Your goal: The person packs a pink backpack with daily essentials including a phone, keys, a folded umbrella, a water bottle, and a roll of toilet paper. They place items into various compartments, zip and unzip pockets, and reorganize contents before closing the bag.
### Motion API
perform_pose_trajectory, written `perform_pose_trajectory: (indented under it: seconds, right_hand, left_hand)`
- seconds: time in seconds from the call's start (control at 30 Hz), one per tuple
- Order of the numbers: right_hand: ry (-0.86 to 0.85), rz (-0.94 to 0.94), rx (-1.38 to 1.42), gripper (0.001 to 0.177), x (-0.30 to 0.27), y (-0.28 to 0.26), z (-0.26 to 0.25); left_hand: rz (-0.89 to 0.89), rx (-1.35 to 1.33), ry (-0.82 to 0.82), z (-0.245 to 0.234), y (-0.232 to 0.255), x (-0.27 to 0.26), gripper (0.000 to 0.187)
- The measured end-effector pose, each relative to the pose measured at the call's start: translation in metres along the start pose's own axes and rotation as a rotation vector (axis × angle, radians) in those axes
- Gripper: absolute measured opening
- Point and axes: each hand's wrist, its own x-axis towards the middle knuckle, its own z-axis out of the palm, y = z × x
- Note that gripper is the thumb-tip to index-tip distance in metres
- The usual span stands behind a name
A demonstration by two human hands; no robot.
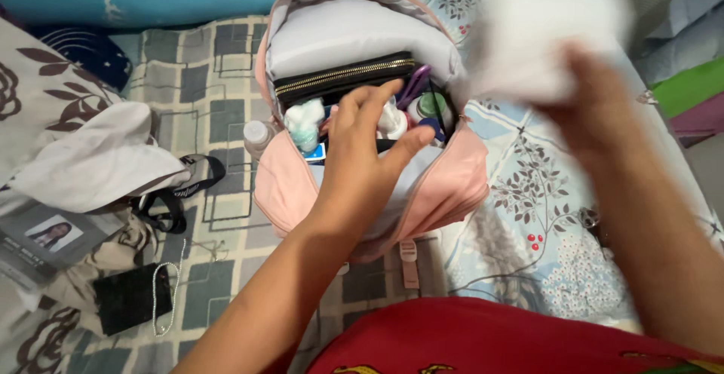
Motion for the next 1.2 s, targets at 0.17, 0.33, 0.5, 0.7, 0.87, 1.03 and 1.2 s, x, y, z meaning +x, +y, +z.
perform_pose_trajectory:
  seconds: [0.17, 0.33, 0.5, 0.7, 0.87, 1.03, 1.2]
  right_hand:
    - [0.376, 0.060, -0.472, 0.073, -0.001, 0.020, -0.200]
    - [0.549, 0.174, -0.779, 0.092, -0.037, 0.113, -0.316]
    - [0.427, -0.033, -1.395, 0.077, -0.053, 0.129, -0.359]
    - [0.335, -0.174, -1.622, 0.069, -0.073, 0.149, -0.378]
    - [0.273, -0.368, -1.649, 0.096, -0.030, 0.121, -0.340]
    - [0.122, -0.376, -1.475, 0.067, 0.006, 0.050, -0.163]
    - [-0.320, -0.131, -0.967, 0.029, -0.063, 0.049, 0.055]
  left_hand:
    - [-0.089, 0.110, -0.188, -0.008, -0.005, -0.024, 0.057]
    - [-0.079, 0.255, -0.226, -0.001, -0.002, -0.042, 0.042]
    - [-0.130, 0.298, -0.242, 0.000, 0.003, -0.039, 0.038]
    - [-0.064, 0.392, -0.366, 0.002, 0.007, -0.042, 0.040]
    - [0.088, 0.421, -0.395, 0.000, 0.014, -0.055, 0.061]
    - [0.128, 0.540, -0.382, 0.009, 0.016, -0.063, 0.066]
    - [0.213, 0.626, -0.267, 0.013, 0.005, -0.076, 0.058]
